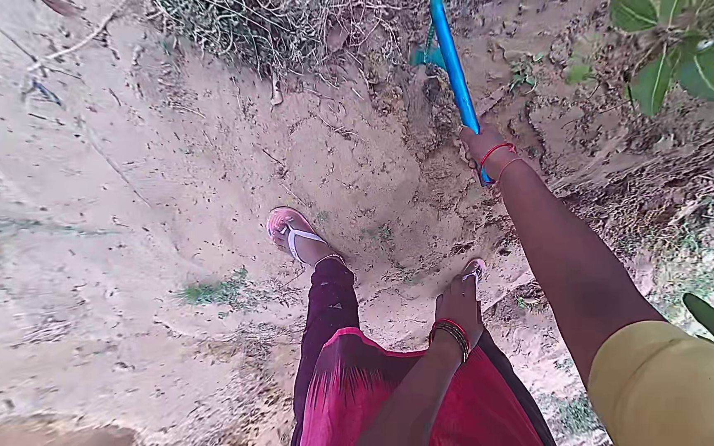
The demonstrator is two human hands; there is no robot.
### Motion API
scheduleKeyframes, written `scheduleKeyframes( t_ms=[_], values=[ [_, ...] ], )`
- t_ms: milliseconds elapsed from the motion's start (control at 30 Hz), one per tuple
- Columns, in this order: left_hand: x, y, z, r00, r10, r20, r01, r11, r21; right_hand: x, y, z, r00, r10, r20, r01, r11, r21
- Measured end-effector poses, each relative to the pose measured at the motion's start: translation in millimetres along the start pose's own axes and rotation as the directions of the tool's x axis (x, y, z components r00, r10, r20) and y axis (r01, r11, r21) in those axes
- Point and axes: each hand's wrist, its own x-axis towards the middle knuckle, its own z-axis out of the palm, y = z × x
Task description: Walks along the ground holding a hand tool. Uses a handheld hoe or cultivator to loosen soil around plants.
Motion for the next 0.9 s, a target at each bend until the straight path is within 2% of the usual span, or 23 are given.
scheduleKeyframes(
  t_ms=[167,300,400,467,533,567,633,700,800,900],
  values=[
    [8,12,5,0.999,0.004,-0.046,-0.002,0.999,0.048,-43,9,-37,0.997,0.008,0.073,-0.01,1.0,0.023],
    [15,20,14,0.997,0.017,-0.07,-0.011,0.996,0.089,-86,33,-94,0.994,0.003,0.108,0.002,0.999,-0.053],
    [22,24,23,0.997,0.018,-0.074,-0.009,0.993,0.119,-136,63,-154,0.998,-0.065,0.007,0.065,0.998,-0.017],
    [26,26,27,0.997,0.01,-0.071,-0.001,0.993,0.12,-172,89,-193,0.982,-0.116,-0.151,0.122,0.992,0.029],
    [28,27,29,0.996,0.014,-0.083,-0.005,0.993,0.114,-198,119,-225,0.923,-0.154,-0.354,0.173,0.985,0.023],
    [29,28,30,0.995,0.017,-0.094,-0.007,0.994,0.109,-204,134,-238,0.872,-0.171,-0.458,0.174,0.984,-0.036],
    [30,30,32,0.995,0.018,-0.102,-0.007,0.994,0.11,-202,160,-261,0.747,-0.193,-0.636,0.082,0.976,-0.2],
    [32,30,35,0.996,0.011,-0.09,0.0,0.993,0.118,-185,178,-278,0.639,-0.159,-0.753,-0.07,0.962,-0.263],
    [34,29,36,0.996,0.015,-0.086,-0.003,0.99,0.139,-154,191,-289,0.495,-0.031,-0.869,-0.238,0.956,-0.169],
    [32,30,36,0.998,0.008,-0.068,0.004,0.985,0.172,-138,207,-286,0.375,0.029,-0.926,-0.261,0.962,-0.075]
  ],
)
